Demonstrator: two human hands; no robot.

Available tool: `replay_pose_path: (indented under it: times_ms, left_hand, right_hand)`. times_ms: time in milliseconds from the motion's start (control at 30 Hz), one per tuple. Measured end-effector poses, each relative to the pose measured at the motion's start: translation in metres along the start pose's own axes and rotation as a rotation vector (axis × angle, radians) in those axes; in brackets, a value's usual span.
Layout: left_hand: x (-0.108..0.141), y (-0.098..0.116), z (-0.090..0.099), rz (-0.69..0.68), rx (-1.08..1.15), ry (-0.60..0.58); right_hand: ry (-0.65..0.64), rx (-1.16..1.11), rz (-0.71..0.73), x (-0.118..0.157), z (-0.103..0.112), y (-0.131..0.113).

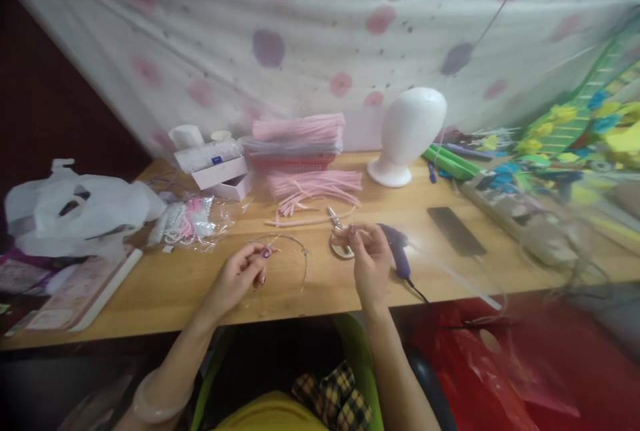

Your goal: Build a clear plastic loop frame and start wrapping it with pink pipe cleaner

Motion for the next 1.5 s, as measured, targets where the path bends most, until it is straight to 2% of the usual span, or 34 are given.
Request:
replay_pose_path:
  times_ms: [67,133,167,267,333,400,533,667,733,800,900,1100,1267,1500]
  left_hand:
    - [-0.007,-0.001,-0.009,-0.045,-0.079,-0.066]
    - [-0.006,-0.001,0.002,-0.084,-0.203,-0.026]
    - [-0.003,0.000,0.015,-0.100,-0.272,0.065]
    - [0.018,0.006,0.060,-0.130,-0.369,0.448]
    - [0.027,0.010,0.076,-0.176,-0.305,0.555]
    - [0.023,0.015,0.076,-0.237,-0.233,0.525]
    - [-0.004,0.030,0.058,-0.392,-0.227,0.334]
    - [-0.030,0.039,0.051,-0.438,-0.315,0.179]
    - [-0.032,0.041,0.059,-0.467,-0.322,0.184]
    - [-0.026,0.039,0.072,-0.484,-0.330,0.239]
    - [-0.006,0.025,0.082,-0.471,-0.360,0.289]
    - [0.031,-0.029,0.067,-0.363,-0.341,0.276]
    - [0.038,-0.062,0.061,-0.314,-0.346,0.327]
    - [0.037,-0.077,0.061,-0.389,-0.367,0.353]
  right_hand:
    - [-0.014,-0.021,0.001,0.002,0.005,-0.002]
    - [-0.036,-0.032,-0.004,0.003,0.007,-0.001]
    - [-0.048,-0.037,-0.004,0.003,0.007,0.000]
    - [-0.051,-0.038,0.022,0.001,0.004,0.002]
    - [-0.012,-0.037,0.063,0.000,0.000,-0.002]
    - [0.010,-0.053,0.107,-0.001,-0.007,-0.009]
    - [-0.077,-0.046,0.154,0.004,-0.030,-0.019]
    - [-0.153,0.010,0.144,0.014,-0.044,-0.010]
    - [-0.166,0.025,0.148,0.015,-0.045,-0.001]
    - [-0.174,0.101,0.172,0.012,-0.044,0.009]
    - [-0.208,0.313,0.222,0.006,-0.043,0.026]
    - [-0.344,0.655,0.290,0.001,-0.046,0.049]
    - [-0.415,0.717,0.266,0.005,-0.047,0.055]
    - [-0.427,0.684,0.230,0.008,-0.049,0.056]
Point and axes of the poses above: each hand's wrist, its own x-axis away from the middle knuckle, its own z-axis out of the back of the hand, y = z × x, the point moved 6 cm from there along -x, towards the middle knuckle
